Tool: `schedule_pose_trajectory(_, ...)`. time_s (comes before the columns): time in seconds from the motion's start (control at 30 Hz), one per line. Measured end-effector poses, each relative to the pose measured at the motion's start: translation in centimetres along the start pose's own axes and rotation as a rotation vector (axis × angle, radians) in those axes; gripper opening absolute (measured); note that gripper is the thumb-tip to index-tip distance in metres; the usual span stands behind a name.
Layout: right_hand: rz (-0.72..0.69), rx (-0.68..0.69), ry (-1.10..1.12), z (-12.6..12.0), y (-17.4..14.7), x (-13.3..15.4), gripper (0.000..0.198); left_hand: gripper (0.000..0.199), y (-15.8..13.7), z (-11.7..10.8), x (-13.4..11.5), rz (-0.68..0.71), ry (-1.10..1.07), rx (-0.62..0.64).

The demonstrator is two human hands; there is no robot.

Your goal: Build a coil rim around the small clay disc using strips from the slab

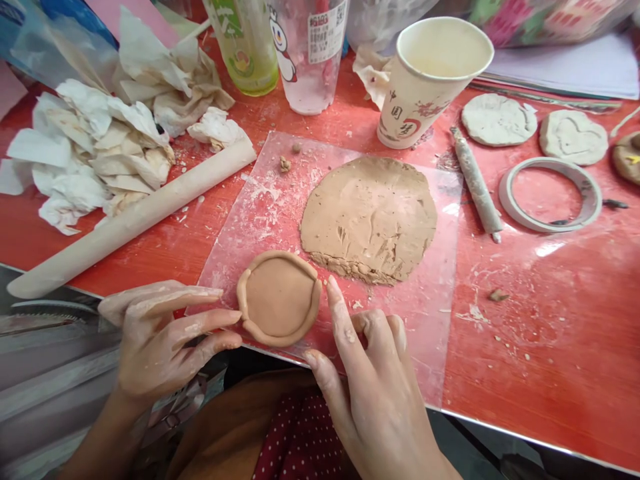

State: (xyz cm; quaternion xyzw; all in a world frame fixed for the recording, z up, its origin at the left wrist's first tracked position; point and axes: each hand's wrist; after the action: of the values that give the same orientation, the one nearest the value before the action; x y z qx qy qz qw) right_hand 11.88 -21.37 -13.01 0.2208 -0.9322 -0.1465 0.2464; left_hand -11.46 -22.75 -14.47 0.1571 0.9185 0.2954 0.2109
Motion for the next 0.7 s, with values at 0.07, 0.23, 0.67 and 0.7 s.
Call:
schedule_pose_trajectory(0.07, -0.013, -0.005, 0.006, 0.0, -0.1, 0.0, 0.058, 0.013, 0.1, 0.0, -0.3, -0.013, 0.024, -0.028)
schedule_pose_trajectory(0.23, -0.035, -0.034, -0.011, 0.4, -0.4, -0.1, 0.054, 0.012, 0.0, 0.4, -0.5, 0.017, 0.008, -0.021)
schedule_pose_trajectory(0.67, -0.193, -0.218, 0.024, 0.1, 1.4, 1.3, 0.021, 0.014, 2.8, -0.8, -2.1, 0.113, -0.198, -0.043)
schedule_pose_trajectory(0.7, -0.173, -0.254, 0.063, -0.2, 1.9, 1.6, 0.017, 0.013, 3.7, -0.7, -2.6, 0.091, -0.243, -0.046)
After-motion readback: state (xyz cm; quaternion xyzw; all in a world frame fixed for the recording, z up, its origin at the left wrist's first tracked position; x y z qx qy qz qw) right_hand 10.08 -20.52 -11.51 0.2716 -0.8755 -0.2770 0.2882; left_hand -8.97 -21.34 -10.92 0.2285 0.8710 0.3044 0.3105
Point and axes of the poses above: each hand's wrist, its own y-axis towards the middle knuckle, its own z-axis out of the palm, x = y × z, and after that the axes turned 15 degrees about -x, right-handed
